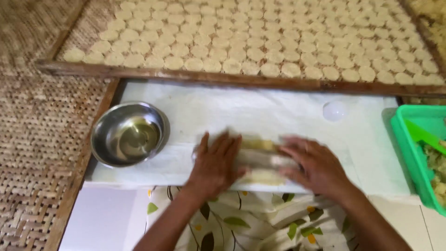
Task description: Rolling out dough and cutting small circular shapes for crackers.
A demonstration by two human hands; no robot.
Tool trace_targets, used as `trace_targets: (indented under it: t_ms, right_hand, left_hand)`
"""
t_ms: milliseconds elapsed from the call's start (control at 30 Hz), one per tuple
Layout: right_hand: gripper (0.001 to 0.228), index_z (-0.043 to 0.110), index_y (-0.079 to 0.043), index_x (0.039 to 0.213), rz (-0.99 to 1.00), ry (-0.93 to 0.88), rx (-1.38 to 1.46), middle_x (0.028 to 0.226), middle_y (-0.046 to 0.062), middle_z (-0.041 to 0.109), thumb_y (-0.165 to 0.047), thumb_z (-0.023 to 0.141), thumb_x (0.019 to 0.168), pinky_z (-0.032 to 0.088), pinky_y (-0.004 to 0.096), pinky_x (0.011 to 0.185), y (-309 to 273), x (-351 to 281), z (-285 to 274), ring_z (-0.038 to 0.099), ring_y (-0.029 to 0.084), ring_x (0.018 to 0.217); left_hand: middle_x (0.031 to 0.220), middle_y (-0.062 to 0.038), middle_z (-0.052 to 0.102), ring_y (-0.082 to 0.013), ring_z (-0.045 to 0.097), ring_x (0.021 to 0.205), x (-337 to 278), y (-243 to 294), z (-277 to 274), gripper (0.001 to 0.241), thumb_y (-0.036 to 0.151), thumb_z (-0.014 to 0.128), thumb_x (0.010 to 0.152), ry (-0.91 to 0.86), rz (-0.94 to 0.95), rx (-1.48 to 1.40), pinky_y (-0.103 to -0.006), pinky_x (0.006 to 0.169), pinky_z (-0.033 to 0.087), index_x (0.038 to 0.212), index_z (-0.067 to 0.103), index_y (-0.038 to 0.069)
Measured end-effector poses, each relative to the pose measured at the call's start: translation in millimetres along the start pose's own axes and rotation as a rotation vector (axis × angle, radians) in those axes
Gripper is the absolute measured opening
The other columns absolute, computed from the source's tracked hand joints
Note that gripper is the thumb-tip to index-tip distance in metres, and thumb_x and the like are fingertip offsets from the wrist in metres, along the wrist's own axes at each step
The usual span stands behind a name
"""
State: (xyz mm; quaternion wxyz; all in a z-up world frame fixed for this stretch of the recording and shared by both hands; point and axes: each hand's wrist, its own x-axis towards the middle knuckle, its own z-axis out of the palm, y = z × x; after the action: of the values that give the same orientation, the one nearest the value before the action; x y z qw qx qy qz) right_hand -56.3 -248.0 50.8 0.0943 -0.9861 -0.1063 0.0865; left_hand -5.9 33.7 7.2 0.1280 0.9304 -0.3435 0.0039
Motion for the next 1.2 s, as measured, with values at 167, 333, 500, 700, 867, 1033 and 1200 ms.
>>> trace_targets:
  t_ms: [167, 333, 500, 700, 867, 1033, 1200]
  right_hand:
    - [0.053, 0.051, -0.029, 0.145, -0.157, 0.345, -0.04, 0.163, 0.007, 0.041, -0.054, 0.052, 0.098, 0.035, 0.053, 0.118, 28, 45, 12, 0.04, 0.03, 0.149]
    - [0.058, 0.042, -0.034, 0.154, -0.062, 0.14, -0.136, 0.171, 0.008, 0.024, -0.056, 0.031, 0.101, 0.013, 0.061, 0.12, 25, 52, 13, 0.019, 0.036, 0.154]
    - [0.06, 0.034, -0.036, 0.157, 0.01, 0.112, -0.116, 0.167, 0.0, 0.027, -0.057, 0.02, 0.103, 0.014, 0.051, 0.124, 13, 20, 26, 0.023, 0.024, 0.153]
    - [0.062, 0.033, -0.023, 0.159, 0.041, 0.215, -0.036, 0.164, 0.003, 0.036, -0.052, 0.02, 0.106, 0.019, 0.05, 0.124, -3, -22, 46, 0.032, 0.026, 0.151]
    - [0.061, 0.035, -0.024, 0.16, 0.046, 0.228, 0.0, 0.164, 0.001, 0.037, -0.051, 0.019, 0.107, 0.019, 0.049, 0.127, 4, -6, 42, 0.033, 0.024, 0.153]
    - [0.056, 0.037, -0.037, 0.157, 0.079, 0.175, -0.086, 0.168, 0.004, 0.027, -0.053, 0.02, 0.106, 0.011, 0.052, 0.123, 21, 49, 21, 0.017, 0.027, 0.156]
    - [0.057, 0.032, -0.041, 0.158, 0.099, 0.059, -0.08, 0.169, 0.001, 0.018, -0.055, 0.016, 0.104, 0.004, 0.053, 0.122, 14, 50, 14, 0.007, 0.026, 0.156]
  left_hand:
    - [0.163, -0.018, 0.034, -0.0342, 0.022, 0.155, 45, -17, 4, 0.072, 0.057, 0.047, 0.103, 0.313, -0.011, 0.111, -0.0668, 0.12, 0.014, 0.157, 0.038, 0.011]
    - [0.163, -0.02, 0.026, -0.0375, 0.013, 0.154, 51, -10, 15, 0.07, 0.054, 0.045, 0.1, 0.245, -0.267, 0.062, -0.0701, 0.114, 0.012, 0.155, 0.036, 0.012]
    - [0.162, -0.017, 0.028, -0.0342, 0.016, 0.151, 19, 14, 20, 0.067, 0.05, 0.043, 0.101, 0.14, -0.31, 0.069, -0.0656, 0.117, 0.013, 0.152, 0.034, 0.008]
    - [0.162, -0.019, 0.028, -0.0325, 0.023, 0.152, -26, 45, 3, 0.07, 0.046, 0.041, 0.104, 0.059, -0.308, 0.095, -0.0629, 0.122, 0.013, 0.157, 0.03, 0.002]
    - [0.162, -0.021, 0.027, -0.034, 0.023, 0.148, -9, 29, 9, 0.076, 0.048, 0.043, 0.101, 0.101, -0.271, 0.036, -0.0625, 0.121, 0.013, 0.158, 0.029, 0.0]
    - [0.166, -0.017, 0.025, -0.0348, 0.018, 0.156, 49, -7, 13, 0.067, 0.037, 0.048, 0.097, 0.336, -0.218, 0.119, -0.0749, 0.118, 0.009, 0.159, 0.036, 0.015]
    - [0.167, -0.017, 0.022, -0.0365, 0.011, 0.156, 49, -10, 14, 0.068, 0.039, 0.047, 0.095, 0.207, -0.247, 0.071, -0.0785, 0.112, 0.008, 0.157, 0.037, 0.013]
